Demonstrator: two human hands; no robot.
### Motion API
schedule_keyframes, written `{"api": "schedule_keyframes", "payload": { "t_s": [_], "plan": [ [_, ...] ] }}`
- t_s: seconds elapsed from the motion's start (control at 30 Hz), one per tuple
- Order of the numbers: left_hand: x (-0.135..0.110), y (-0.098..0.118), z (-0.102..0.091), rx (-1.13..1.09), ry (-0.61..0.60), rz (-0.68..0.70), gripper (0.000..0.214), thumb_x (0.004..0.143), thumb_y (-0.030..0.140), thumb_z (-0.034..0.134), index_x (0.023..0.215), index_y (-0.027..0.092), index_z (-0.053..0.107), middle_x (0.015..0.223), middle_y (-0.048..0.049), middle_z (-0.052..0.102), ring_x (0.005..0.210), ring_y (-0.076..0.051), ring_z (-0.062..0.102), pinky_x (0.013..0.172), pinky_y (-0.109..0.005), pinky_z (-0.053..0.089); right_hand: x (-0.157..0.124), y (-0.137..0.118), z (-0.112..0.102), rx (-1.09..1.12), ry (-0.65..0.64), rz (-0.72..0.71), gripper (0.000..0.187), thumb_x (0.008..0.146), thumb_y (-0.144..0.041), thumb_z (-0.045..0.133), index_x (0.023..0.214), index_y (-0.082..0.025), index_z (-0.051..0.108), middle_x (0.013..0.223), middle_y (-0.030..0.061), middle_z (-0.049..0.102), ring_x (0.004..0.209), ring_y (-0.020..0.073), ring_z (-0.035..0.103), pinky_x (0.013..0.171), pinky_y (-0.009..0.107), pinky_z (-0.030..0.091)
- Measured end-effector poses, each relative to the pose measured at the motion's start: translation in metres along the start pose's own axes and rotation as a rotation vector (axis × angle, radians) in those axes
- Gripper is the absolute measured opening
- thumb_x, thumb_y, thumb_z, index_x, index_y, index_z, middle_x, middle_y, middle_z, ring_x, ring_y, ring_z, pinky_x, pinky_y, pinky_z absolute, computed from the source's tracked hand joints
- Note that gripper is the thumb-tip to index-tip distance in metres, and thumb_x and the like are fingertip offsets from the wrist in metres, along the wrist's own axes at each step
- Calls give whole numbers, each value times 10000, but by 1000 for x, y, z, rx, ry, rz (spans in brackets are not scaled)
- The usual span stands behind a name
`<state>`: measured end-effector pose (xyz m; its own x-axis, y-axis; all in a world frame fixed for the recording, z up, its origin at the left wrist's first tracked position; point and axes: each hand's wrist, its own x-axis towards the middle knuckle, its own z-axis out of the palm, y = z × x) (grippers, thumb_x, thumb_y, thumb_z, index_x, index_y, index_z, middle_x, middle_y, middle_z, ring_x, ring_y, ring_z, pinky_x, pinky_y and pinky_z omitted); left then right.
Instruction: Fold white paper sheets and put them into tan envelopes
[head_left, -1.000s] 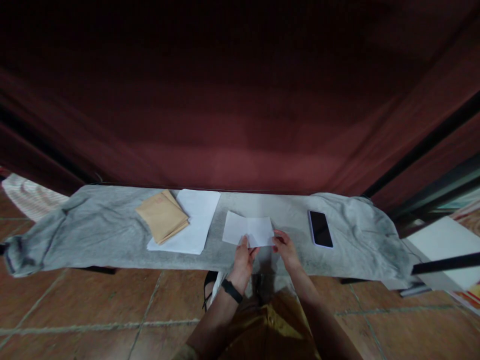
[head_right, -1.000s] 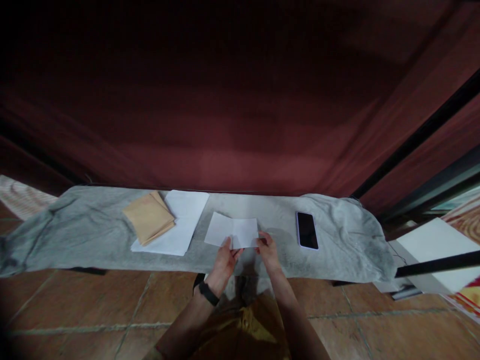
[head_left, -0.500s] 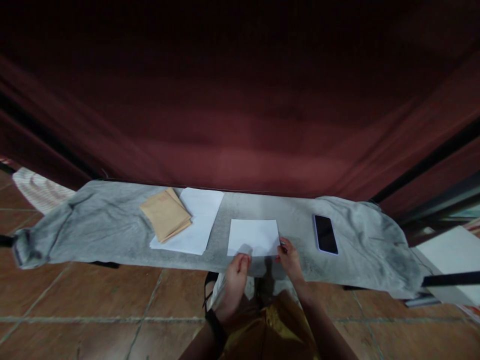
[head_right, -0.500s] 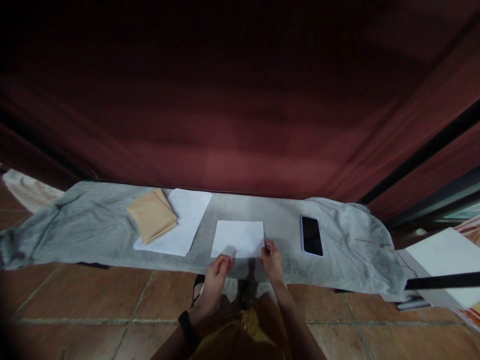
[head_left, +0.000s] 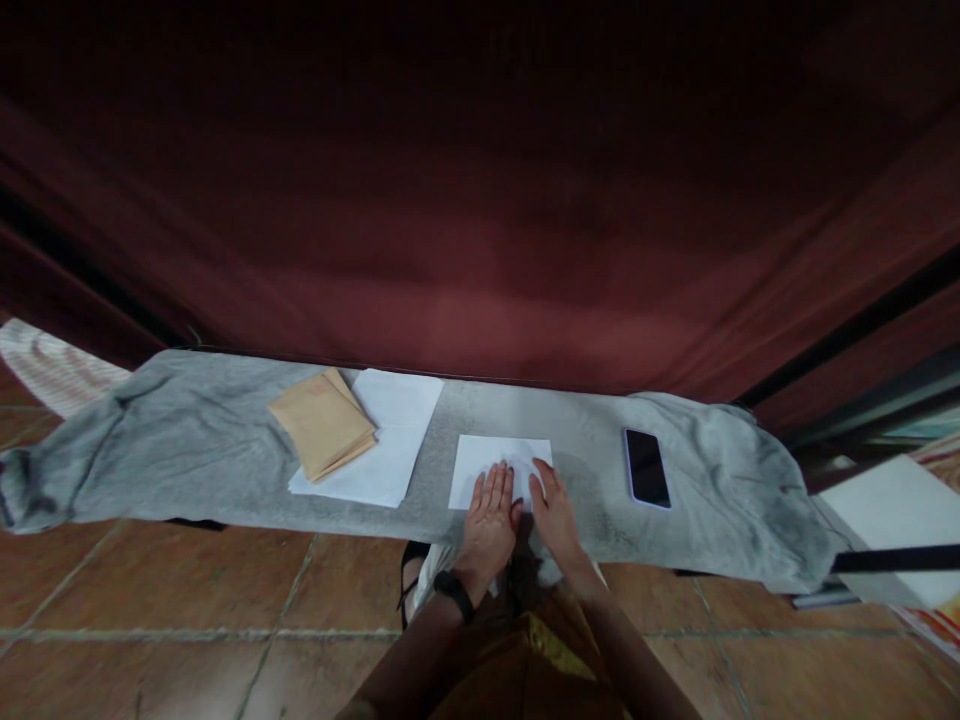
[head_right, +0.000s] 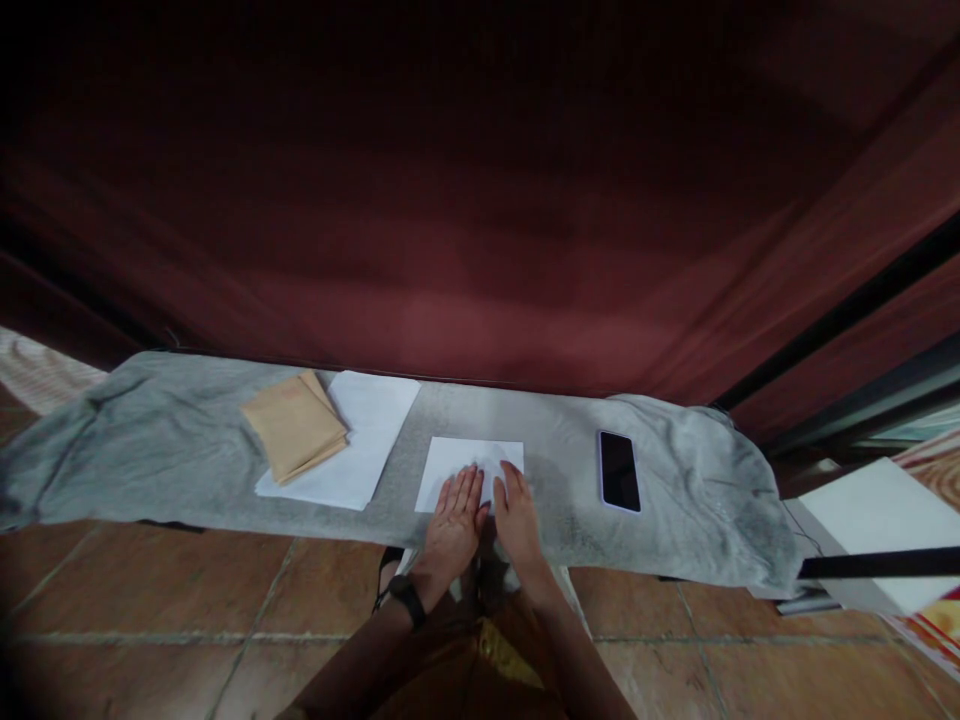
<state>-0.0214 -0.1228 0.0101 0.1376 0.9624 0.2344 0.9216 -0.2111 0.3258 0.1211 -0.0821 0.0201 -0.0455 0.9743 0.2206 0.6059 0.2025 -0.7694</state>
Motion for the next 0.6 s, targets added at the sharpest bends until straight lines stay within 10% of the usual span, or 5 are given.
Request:
{"api": "schedule_keyframes", "payload": {
  "t_s": [0.2, 0.6],
  "plan": [
    [12, -13, 7, 121, -71, -35, 624, 923, 77, 331, 1547, 68, 350, 1616, -173, 353, 1532, -255, 251, 1248, -511, 261, 3, -11, 41, -229, -177, -170, 539, 1066, -320, 218, 1455, -113, 529, 1525, 135, 512, 1436, 208, 446, 1202, 422, 365],
    [3, -47, -12, -34, 88, -235, 584, 1020, 346, 372, 1547, 93, 373, 1598, -190, 371, 1521, -292, 290, 1251, -517, 237, -8, 16, 8, -561, -67, -199, 561, 1041, -331, 388, 1557, -112, 371, 1584, 187, 402, 1464, 311, 393, 1185, 544, 320]
  ]
}}
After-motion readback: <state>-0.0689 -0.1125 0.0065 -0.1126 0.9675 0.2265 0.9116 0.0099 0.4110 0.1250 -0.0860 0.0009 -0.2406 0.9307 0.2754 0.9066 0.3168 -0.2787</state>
